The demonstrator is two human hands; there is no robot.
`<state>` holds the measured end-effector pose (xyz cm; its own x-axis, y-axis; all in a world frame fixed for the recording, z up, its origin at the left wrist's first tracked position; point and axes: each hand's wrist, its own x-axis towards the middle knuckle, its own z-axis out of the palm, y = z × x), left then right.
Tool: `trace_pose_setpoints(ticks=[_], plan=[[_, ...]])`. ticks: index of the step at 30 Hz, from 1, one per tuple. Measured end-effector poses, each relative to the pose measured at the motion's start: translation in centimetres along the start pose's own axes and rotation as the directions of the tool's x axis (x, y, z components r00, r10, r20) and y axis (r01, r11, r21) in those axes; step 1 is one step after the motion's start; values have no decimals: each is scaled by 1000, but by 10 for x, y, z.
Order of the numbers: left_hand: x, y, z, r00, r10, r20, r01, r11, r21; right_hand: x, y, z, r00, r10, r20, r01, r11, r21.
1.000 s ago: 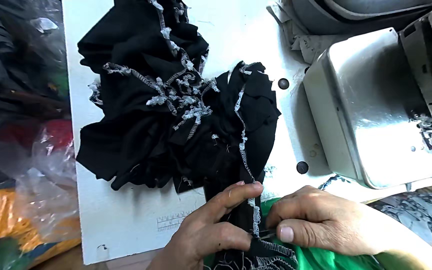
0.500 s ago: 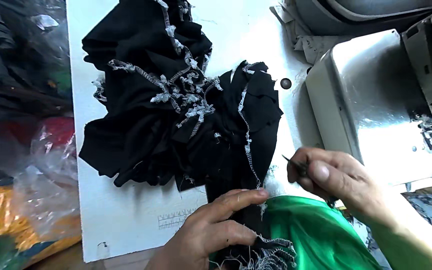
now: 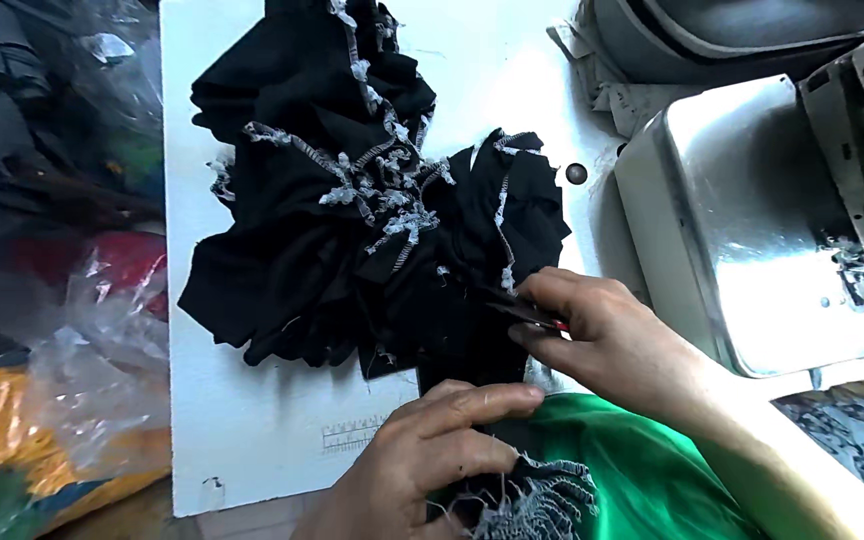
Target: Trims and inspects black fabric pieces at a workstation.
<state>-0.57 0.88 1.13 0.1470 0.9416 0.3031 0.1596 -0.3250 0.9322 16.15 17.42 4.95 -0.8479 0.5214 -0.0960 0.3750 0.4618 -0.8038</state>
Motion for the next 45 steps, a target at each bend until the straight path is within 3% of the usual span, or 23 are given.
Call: trace_pose_setpoints(ticks=[6, 11, 16, 24, 27, 31, 34, 40, 43, 45], plan=[[3, 6, -8, 984, 4, -177, -30, 989, -147, -16, -4, -9, 992, -103, -77, 117, 972, 206], [15, 9, -9, 982, -61, -180, 39, 991, -125, -33, -5, -7, 991, -130, -13, 127, 934, 333], [21, 7, -2, 985, -97, -141, 87, 993, -81, -40, -6, -6, 988, -151, -13, 148, 939, 310], [19, 6, 6, 953, -251, -171, 189, 930, -315, -43, -6, -5, 981, -193, -10, 190, 953, 236], [16, 5, 4, 950, -283, -130, 240, 932, -272, -44, -4, -4, 979, -205, 1, 198, 948, 249], [13, 2, -1, 973, -184, -138, 183, 983, -16, -45, -4, -4, 976, -217, 15, 204, 938, 282], [13, 2, -2, 968, -157, -197, 176, 981, 80, -46, -3, -7, 986, -164, -18, 163, 951, 263], [12, -1, -4, 963, -138, -230, 147, 989, 21, -58, 14, -20, 983, 68, -169, -35, 981, 193], [11, -1, -1, 955, -153, -254, 150, 988, -32, -66, 15, -24, 939, 246, -242, -171, 941, 294], [10, -2, 1, 951, -158, -267, 147, 987, -62, -74, 13, -25, 948, 266, -173, -166, 880, 444]])
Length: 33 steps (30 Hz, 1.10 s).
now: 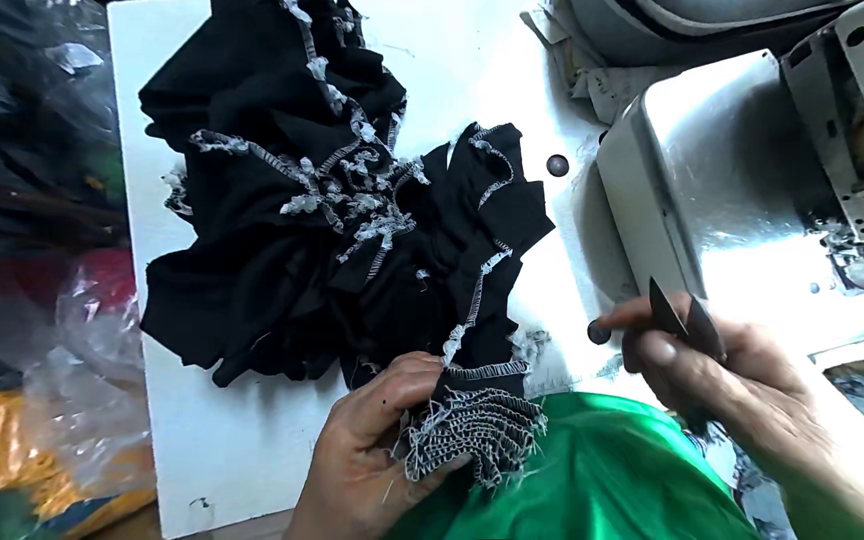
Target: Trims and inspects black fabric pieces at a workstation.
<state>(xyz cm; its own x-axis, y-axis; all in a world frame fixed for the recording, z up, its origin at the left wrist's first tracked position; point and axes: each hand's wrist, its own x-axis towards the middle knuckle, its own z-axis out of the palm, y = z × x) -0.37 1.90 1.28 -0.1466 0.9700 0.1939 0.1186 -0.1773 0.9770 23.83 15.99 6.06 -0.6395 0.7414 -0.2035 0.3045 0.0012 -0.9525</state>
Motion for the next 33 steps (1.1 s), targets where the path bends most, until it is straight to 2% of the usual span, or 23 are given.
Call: trace_pose_setpoints(ticks=[2, 4, 11, 15, 19, 23, 28, 30, 33], plan=[[0, 0, 0, 1000, 3, -8, -3, 1000, 5, -7, -5, 2, 979, 8, 206, -40, 988, 152], [0, 0, 0, 1000, 11, -10, -11, 1000, 15, -11, -6, 9, 931, -14, 366, -72, 973, 220], [0, 0, 0, 1000, 22, -20, -22, 1000, -16, -12, -1, 23, 896, 130, 424, -219, 961, 170], [0, -1, 1, 1000, 26, 14, -26, 1000, -5, -8, 0, 27, 909, 146, 390, -225, 960, 164], [-1, -3, 2, 999, 37, 39, -38, 999, 34, -3, 1, 32, 928, 128, 349, -223, 943, 246], [-3, -4, 2, 998, 54, 39, -56, 997, 61, -3, 1, 33, 969, 116, 217, -183, 930, 319], [-7, -3, -4, 996, 61, 67, -62, 998, 10, -4, 2, 30, 982, 158, 101, -186, 882, 434], [-8, 0, -4, 996, 52, 77, -52, 999, -3, -3, 2, 27, 995, 96, 39, -103, 944, 314], [-9, 1, -3, 997, 48, 56, -45, 998, -48, 0, 2, 22, 1000, 6, -18, -6, 1000, 6]])
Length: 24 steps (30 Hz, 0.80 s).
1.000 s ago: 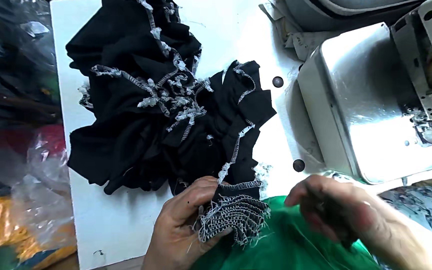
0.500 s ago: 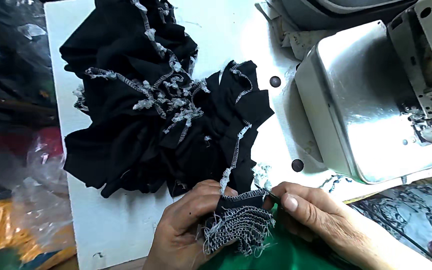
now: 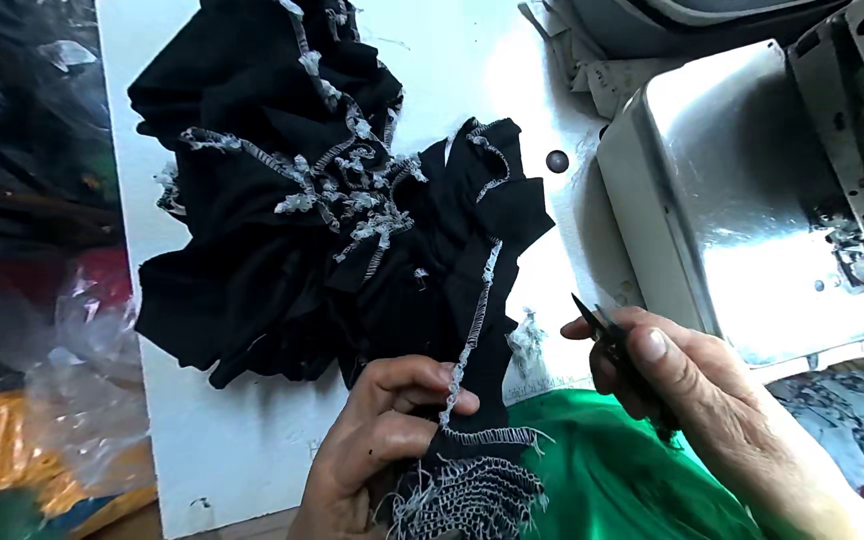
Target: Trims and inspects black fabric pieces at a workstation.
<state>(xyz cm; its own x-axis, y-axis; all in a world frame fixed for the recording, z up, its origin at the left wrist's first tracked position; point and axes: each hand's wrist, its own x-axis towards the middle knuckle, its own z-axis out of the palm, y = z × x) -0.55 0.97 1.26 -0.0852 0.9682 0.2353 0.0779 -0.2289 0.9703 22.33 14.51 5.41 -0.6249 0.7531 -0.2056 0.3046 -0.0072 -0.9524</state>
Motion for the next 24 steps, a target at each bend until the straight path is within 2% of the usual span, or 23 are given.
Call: trace_pose_setpoints(ticks=[2, 5, 8, 12, 19, 24], plan=[[0, 0, -1, 1000, 3, -3, -3, 1000, -24, 3, -2, -3, 1000, -24, 9, 25, 997, -77], [-1, 0, -3, 999, 1, 33, 1, 999, -36, 4, -6, -8, 990, -68, 125, 65, 998, 22], [0, -1, -2, 996, 26, 86, -19, 997, -71, 5, -10, -7, 939, -141, 312, 112, 988, 110], [0, -1, -1, 988, 57, 141, -50, 997, -53, 7, -7, -2, 867, -145, 477, 145, 989, 37], [-1, 2, 1, 981, 66, 183, -67, 998, -1, 17, -3, -1, 773, -109, 626, 111, 993, 35], [-1, 1, 2, 977, 56, 207, -59, 998, 8, 25, -3, 6, 745, -111, 658, 103, 993, 52]])
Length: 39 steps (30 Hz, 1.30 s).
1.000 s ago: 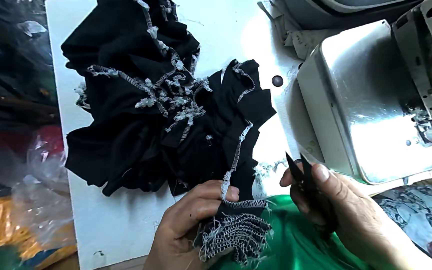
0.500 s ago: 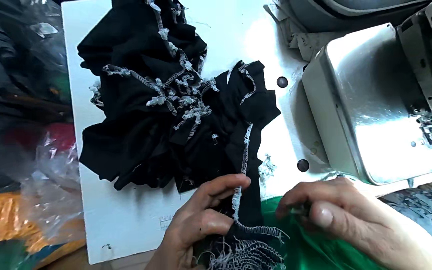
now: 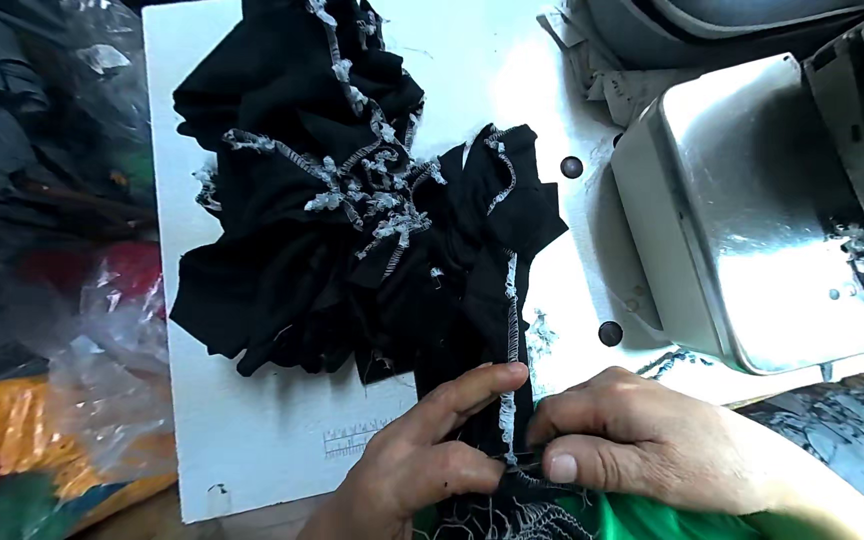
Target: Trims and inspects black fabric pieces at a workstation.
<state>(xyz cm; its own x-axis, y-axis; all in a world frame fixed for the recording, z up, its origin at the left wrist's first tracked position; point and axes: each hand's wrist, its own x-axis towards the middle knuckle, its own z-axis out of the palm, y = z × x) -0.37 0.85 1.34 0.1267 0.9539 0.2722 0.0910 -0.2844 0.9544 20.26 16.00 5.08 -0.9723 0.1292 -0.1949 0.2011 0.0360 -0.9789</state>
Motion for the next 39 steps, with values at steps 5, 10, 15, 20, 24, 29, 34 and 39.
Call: trace_pose_setpoints(ticks=[5, 10, 15, 20, 24, 29, 34, 39], plan=[[1, 1, 0, 1000, -15, 12, 15, 1000, 27, 5, 2, 2, 999, -50, -19, 51, 996, 69], [0, 3, -1, 999, -36, 19, 36, 999, 33, -1, 0, -1, 985, -40, -168, 54, 996, 77], [0, 3, -1, 999, -26, 37, 25, 999, 48, 5, -10, -8, 830, 207, -517, -212, 976, 51], [2, 3, 2, 998, -9, 60, 4, 997, 76, 29, -7, 1, 835, 311, -453, -391, 916, -92], [0, 0, 0, 998, 43, 51, -48, 992, 113, 32, -3, 7, 843, 133, -522, -187, 981, -51], [0, 7, -8, 997, 55, -55, -53, 997, 48, 24, -14, 2, 811, -79, -579, 2, 991, -131], [11, 14, -14, 993, 50, -108, -52, 999, -15, 15, -15, 6, 867, -136, -479, 97, 990, -106], [15, 10, -5, 991, -45, -126, 49, 998, 29, 6, -12, 11, 896, -82, -437, 57, 996, -70]])
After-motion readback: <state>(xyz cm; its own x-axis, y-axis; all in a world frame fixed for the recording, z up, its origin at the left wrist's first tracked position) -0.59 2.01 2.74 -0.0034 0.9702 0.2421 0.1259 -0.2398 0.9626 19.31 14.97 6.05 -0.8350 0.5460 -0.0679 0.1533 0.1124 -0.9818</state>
